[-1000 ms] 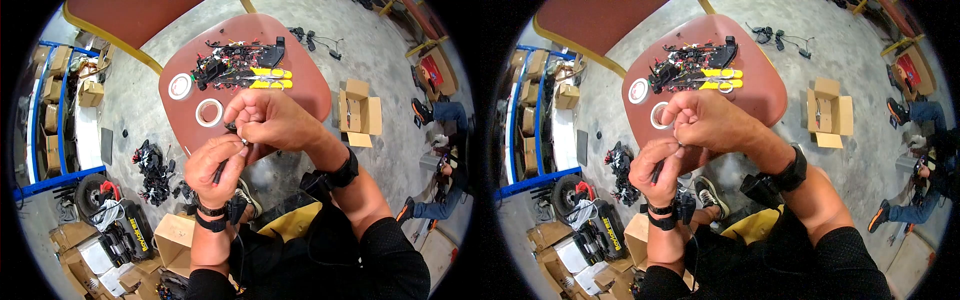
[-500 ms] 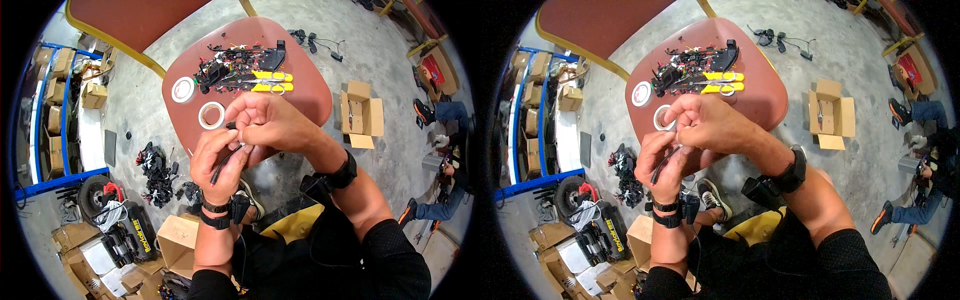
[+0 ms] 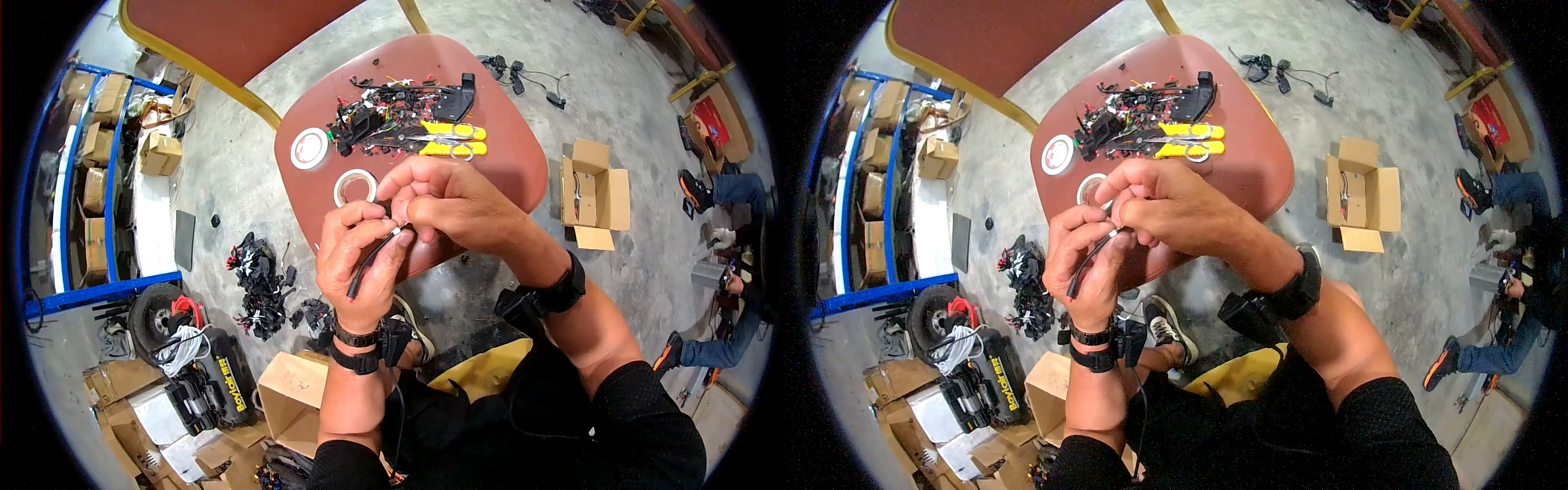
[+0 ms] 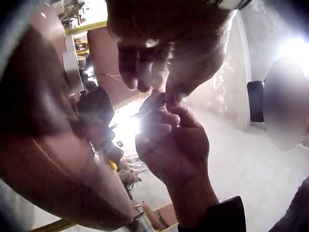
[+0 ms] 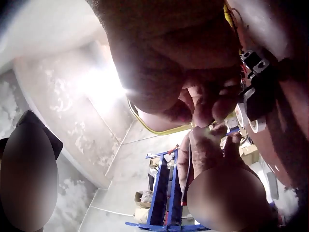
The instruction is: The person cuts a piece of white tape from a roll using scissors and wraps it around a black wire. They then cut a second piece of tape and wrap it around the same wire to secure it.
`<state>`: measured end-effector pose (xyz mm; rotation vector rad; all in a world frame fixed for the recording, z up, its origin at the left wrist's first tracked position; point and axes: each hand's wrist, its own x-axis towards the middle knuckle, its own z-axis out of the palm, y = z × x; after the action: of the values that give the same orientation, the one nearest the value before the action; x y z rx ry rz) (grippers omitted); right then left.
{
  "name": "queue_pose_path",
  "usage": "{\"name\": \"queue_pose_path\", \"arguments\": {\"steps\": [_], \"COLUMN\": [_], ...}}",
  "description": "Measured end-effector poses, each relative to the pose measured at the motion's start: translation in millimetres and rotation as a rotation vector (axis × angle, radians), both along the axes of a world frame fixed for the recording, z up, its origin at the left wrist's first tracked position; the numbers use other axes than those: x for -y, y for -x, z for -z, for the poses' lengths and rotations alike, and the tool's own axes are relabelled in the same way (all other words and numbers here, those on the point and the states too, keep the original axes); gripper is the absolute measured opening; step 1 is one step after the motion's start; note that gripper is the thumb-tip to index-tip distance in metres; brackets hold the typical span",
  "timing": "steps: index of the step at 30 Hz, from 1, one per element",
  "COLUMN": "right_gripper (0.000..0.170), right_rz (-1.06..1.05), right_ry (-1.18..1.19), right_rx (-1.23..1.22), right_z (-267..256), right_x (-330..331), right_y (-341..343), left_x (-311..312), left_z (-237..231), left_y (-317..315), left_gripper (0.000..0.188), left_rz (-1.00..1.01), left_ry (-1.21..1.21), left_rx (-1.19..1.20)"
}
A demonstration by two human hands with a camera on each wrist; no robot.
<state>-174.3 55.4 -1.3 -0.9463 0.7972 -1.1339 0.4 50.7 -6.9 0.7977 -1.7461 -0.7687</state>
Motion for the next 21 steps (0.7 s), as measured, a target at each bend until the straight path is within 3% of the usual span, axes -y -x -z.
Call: {"name": "queue_pose_path", "arguments": {"steps": [5, 8, 11, 14, 21], "right_gripper": [0.02, 0.015, 0.012, 0.009, 0.004], "right_rz": [0.011, -0.077, -0.017, -0.054, 0.042], "right_ry": [0.078, 0.098, 0.255, 0.105, 0.23], "right_rx": [-0.13, -0.338, -0.359, -0.202, -0.286], "right_z": [-9, -9, 0, -7, 3], "right_x": [-4, -7, -7, -9, -15], "right_y": [4, 14, 13, 10, 0], "left_x": [0, 0, 1, 0, -4], "left_z": [-4, -5, -3, -4, -6], "left_y": [-2, -3, -4, -4, -11], "left_gripper": [0.019, 0.018, 0.016, 0.015, 0.011], "left_rz": [0.017, 0.019, 0.03, 0.043, 0.063], "left_ry": [-0.043, -0.104, -0.11, -0.138, -0.288], "left_rx": [0.029, 0.01, 0.009, -0.011, -0.048]}}
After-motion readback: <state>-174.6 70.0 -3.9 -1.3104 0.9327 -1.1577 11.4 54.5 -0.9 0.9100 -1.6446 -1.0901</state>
